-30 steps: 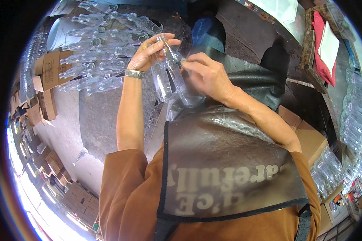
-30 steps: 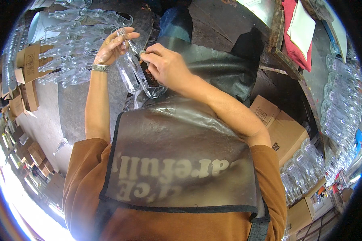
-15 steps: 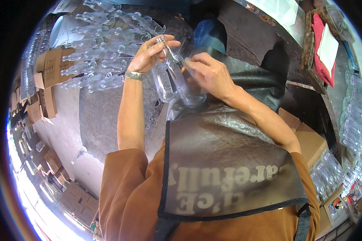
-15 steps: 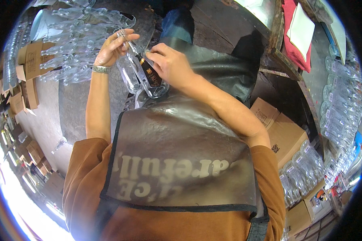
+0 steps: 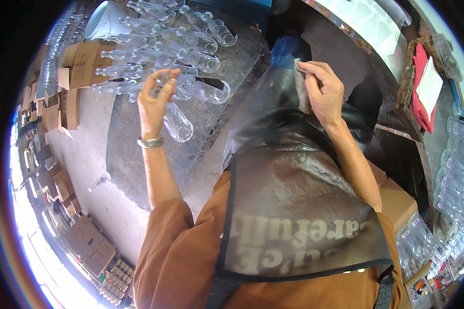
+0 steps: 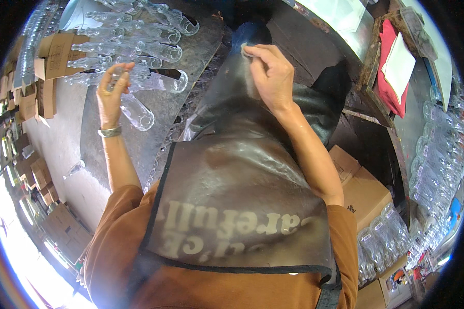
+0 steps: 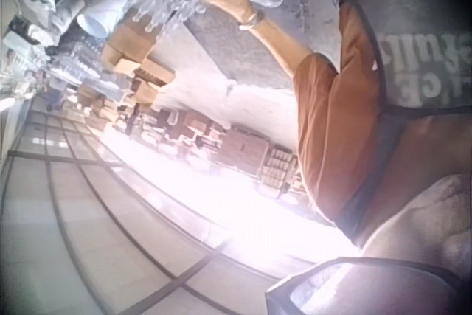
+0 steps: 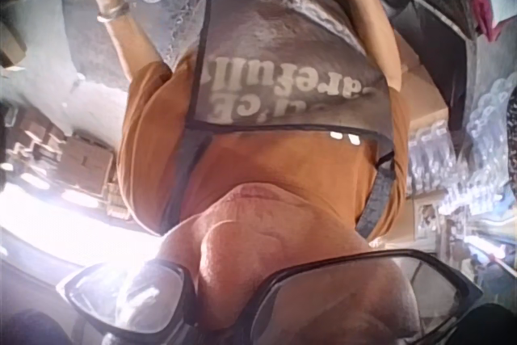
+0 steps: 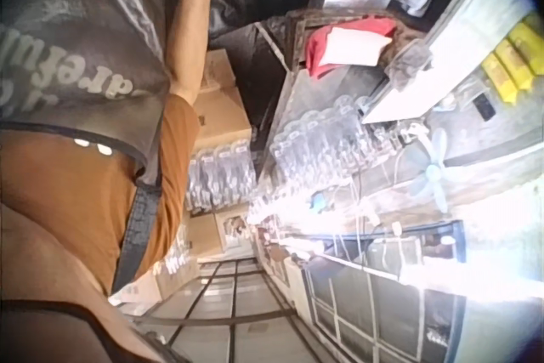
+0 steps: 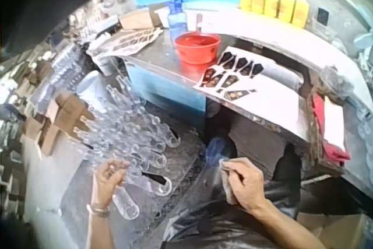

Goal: The person repeatedly picks up clear glass bottles from a pile on the floor, wipes each bottle with a cloth, and places it on a nearby table. The process is continuous and repetitive throughout the clip.

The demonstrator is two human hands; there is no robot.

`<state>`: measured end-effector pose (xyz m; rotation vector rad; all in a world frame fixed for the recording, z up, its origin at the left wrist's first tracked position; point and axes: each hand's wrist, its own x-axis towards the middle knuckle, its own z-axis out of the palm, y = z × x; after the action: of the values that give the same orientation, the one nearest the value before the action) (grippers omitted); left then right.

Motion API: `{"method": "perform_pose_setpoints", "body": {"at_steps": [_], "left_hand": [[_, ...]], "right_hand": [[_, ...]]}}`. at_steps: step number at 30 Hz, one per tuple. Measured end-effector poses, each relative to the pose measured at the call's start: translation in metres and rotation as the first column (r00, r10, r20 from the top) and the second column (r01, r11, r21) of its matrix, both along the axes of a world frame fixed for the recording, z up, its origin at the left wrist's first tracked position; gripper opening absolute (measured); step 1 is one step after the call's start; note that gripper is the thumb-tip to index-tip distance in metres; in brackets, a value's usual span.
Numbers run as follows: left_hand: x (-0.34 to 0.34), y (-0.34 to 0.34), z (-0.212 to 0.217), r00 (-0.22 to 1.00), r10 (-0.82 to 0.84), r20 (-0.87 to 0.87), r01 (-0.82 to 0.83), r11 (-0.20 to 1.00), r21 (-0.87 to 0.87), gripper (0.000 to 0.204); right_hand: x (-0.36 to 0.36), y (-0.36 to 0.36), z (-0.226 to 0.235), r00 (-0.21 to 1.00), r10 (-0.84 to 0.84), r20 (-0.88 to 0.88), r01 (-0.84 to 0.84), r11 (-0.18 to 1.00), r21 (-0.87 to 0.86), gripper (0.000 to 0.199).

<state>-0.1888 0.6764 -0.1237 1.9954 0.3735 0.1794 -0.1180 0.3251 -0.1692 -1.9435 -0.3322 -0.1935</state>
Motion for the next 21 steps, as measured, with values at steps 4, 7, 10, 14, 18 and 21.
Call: {"method": "perform_pose_setpoints", "body": {"at_steps": [4,7,10,14,18,21], "left_hand": [[-0.012,0.004,-0.052,0.994,0.101,0.032,-0.104,0.990,0.096,0.025],[-0.018,0.017,-0.097,0.986,0.158,0.054,-0.164,0.980,0.114,0.026],[-0.016,0.020,-0.121,0.967,0.230,0.112,-0.245,0.960,0.136,0.027],[-0.007,0.014,-0.122,0.970,0.198,0.145,-0.229,0.940,0.254,0.030],[-0.009,0.016,-0.119,0.967,0.248,0.059,-0.255,0.928,0.271,0.037],[-0.016,0.014,-0.112,0.944,0.306,0.126,-0.330,0.904,0.273,0.039]], "right_hand": [[-0.002,-0.005,-0.001,0.999,0.003,-0.043,-0.002,1.000,0.017,0.022],[-0.006,-0.007,-0.003,0.999,0.018,-0.050,-0.018,1.000,0.003,0.022],[-0.008,-0.008,-0.003,0.998,0.022,-0.059,-0.023,1.000,-0.007,0.022],[-0.011,-0.011,-0.007,0.996,0.028,-0.083,-0.028,1.000,0.006,0.021],[-0.010,-0.009,-0.007,0.993,0.049,-0.106,-0.048,0.999,0.008,0.021],[-0.012,-0.009,-0.008,0.990,0.061,-0.126,-0.060,0.998,0.010,0.022]]}}
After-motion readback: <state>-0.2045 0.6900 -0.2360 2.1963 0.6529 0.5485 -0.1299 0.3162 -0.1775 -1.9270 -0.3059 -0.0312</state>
